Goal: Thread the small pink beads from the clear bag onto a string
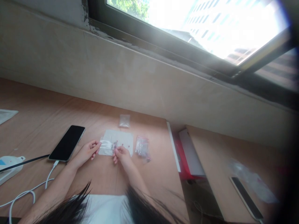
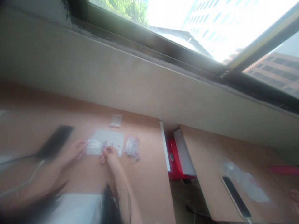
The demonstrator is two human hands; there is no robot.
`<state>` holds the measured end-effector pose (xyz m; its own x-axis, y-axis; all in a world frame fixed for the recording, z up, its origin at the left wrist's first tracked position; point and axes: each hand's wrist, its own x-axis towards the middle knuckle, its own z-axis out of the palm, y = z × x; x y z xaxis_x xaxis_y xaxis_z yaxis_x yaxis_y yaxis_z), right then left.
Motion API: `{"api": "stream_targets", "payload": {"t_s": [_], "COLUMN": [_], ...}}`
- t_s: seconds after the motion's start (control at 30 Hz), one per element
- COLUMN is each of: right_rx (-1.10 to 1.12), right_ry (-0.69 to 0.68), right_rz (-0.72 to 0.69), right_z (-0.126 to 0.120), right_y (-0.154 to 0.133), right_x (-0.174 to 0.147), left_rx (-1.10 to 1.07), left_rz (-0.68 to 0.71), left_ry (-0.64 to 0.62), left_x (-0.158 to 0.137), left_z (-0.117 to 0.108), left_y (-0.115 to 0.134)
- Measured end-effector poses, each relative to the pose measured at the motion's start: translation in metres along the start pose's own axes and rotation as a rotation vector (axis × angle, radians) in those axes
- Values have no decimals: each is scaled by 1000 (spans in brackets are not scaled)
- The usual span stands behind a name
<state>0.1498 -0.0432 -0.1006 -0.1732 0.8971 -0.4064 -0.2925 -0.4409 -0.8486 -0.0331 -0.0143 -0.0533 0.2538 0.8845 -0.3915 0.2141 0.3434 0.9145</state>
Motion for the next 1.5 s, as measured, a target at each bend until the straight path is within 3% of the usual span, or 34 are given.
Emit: {"api": "stream_targets", "payload": {"t_s": [0.5,0.73,0.87,0.97,1.03,1.1,1.2,1.27,1.5], "right_rx": [86,-28,-101,-312,-583,-887,-1259,-1395,-1489], "right_ry": [5,80,99,334,557,686,720,716,714], "right_rz": [-1,-54,-64,-142,-202,-206,-162,-133,-89], "right_z": [-7,0,3,-9,-23,-37,-52,-56,-58], "right_y": [7,-2,-12,-21,-28,-35,-39,-39,-33], "right_x": [5,-6,-10,-12,-14,-17,-19,-20,-16], "left_rx": [-11,-82,12,14,-2,-19,-38,-46,-47], "left_rz": [29,-101,-62,-38,-51,-65,-91,-103,-131], "left_ry": [17,-140,-137,-99,-62,-15,52,71,48], "left_x": [2,0,1,0,-3,-5,-9,-11,-18], "left_z": [8,3,7,9,8,7,6,6,8], "left_y": [13,8,10,18,24,28,33,35,41]}}
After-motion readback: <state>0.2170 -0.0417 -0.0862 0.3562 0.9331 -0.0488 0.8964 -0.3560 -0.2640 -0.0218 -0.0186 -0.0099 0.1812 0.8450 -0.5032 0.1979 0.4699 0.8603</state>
